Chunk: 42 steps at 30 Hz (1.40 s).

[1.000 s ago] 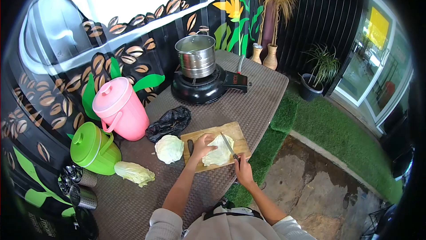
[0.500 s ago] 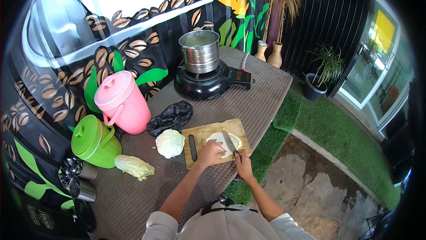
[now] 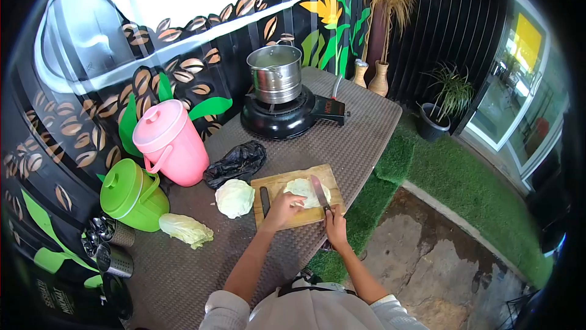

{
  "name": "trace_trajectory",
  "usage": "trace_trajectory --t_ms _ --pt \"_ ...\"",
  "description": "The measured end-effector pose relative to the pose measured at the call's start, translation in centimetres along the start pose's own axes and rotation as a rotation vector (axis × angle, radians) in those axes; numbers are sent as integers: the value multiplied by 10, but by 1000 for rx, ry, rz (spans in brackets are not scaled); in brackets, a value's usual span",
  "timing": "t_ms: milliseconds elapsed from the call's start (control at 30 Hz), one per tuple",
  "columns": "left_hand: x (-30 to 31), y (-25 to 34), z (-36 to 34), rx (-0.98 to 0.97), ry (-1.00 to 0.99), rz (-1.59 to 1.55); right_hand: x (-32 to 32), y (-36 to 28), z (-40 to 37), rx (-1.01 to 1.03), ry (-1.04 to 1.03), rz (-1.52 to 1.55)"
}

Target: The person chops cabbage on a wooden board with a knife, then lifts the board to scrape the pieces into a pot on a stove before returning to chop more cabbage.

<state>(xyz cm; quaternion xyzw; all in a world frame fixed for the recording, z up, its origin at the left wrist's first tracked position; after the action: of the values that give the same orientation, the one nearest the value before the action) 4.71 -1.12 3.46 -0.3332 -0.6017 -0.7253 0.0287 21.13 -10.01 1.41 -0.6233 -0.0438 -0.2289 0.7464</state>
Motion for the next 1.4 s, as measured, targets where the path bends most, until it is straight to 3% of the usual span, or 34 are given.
trace_trajectory --t_ms 67,133,167,233,467,533,733,833,1033,1400 --pt "-4 -2 2 86 -23 -101 0 1 2 84 24 -76" --pt "-15 6 -7 -239 95 220 -5 2 -4 133 44 -203" --pt "-19 4 -10 -243 92 219 -7 1 -9 171 59 -329" --pt "-15 16 -21 -202 214 401 -9 3 -16 166 32 -314" --pt "-13 23 -17 -111 198 426 -13 4 -35 156 -47 -276" --pt "-13 22 -12 23 158 544 -16 7 -38 152 -72 -303" --pt "-24 24 -1 -136 146 596 -14 0 -40 186 -47 -352" --pt "-17 23 1 -190 182 420 -19 2 -41 80 -228 -516" --pt "-23 21 5 -78 49 541 -31 1 -35 71 -265 -651" --pt "-22 10 15 2 7 611 -49 11 -14 11 -427 -813"
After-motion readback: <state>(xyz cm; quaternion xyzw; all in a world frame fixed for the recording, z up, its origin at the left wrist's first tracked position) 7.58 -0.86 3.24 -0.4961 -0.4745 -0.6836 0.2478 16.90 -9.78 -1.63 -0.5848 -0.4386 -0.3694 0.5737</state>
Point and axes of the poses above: each hand's wrist, its own z-axis towards the middle knuckle, its own x-axis out of the back of the hand, y = z × x, the point moved 8 cm from there along z, towards the middle knuckle, and after that the axes turned 11 degrees about x, right-handed, at the moved point
